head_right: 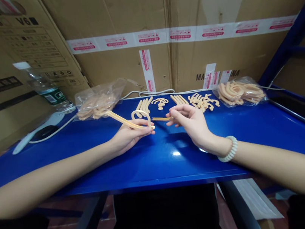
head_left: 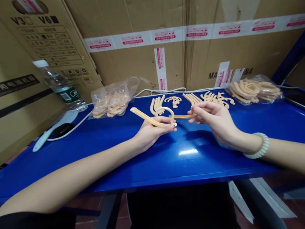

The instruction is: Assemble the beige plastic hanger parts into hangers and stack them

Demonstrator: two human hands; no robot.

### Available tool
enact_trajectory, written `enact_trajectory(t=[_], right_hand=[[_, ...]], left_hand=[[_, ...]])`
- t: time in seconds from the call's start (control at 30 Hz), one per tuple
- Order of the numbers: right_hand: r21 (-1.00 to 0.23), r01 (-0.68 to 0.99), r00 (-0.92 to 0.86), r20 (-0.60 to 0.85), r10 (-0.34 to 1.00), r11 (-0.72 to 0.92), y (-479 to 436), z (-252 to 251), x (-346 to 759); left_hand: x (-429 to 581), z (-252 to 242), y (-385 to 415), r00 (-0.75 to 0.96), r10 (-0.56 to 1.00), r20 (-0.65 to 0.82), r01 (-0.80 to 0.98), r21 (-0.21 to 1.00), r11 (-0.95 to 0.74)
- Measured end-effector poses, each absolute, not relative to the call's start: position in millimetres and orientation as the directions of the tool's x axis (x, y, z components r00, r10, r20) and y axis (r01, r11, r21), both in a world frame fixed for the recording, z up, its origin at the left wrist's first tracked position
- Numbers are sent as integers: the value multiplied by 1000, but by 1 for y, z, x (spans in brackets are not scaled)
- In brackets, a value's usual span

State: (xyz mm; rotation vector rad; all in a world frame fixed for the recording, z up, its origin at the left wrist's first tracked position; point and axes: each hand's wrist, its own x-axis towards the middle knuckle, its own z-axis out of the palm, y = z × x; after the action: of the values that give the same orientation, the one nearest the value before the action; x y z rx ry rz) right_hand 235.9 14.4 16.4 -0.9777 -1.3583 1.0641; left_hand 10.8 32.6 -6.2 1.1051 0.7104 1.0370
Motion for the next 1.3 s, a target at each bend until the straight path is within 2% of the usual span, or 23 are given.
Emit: enact_trajectory(t=[0.13, 0.23, 0.4, 0.5, 0.73, 1.1, 1.3], right_hand=[[-965, 18, -77, 258, 963, 260, 18, 11, 239], [-971, -17, -97, 241, 966, 240, 19, 9, 241], [-977, -204, -296, -1, 955, -64, 17, 8, 237], [-961, -231, -392, -50, 919, -150, 14, 8, 232], [-988, -140, -349, 115, 930, 69, 14, 6, 232], [-992, -60, -438, 126, 890, 111, 19, 2, 233], [-979, -24, -449, 193, 872, 204, 17, 4, 233]], left_hand=[[10, -8, 33, 393, 918, 62, -279, 959, 55], [10, -9, 34, 401, 911, 98, -282, 959, 21], [10, -11, 35, 400, 904, 150, -242, 969, -53], [9, -13, 37, 412, 895, 173, -185, 977, -103], [7, -15, 36, 456, 873, 172, -69, 985, -158], [6, -8, 29, 509, 849, 141, 1, 986, -164], [8, -4, 24, 509, 844, 170, -8, 981, -192]])
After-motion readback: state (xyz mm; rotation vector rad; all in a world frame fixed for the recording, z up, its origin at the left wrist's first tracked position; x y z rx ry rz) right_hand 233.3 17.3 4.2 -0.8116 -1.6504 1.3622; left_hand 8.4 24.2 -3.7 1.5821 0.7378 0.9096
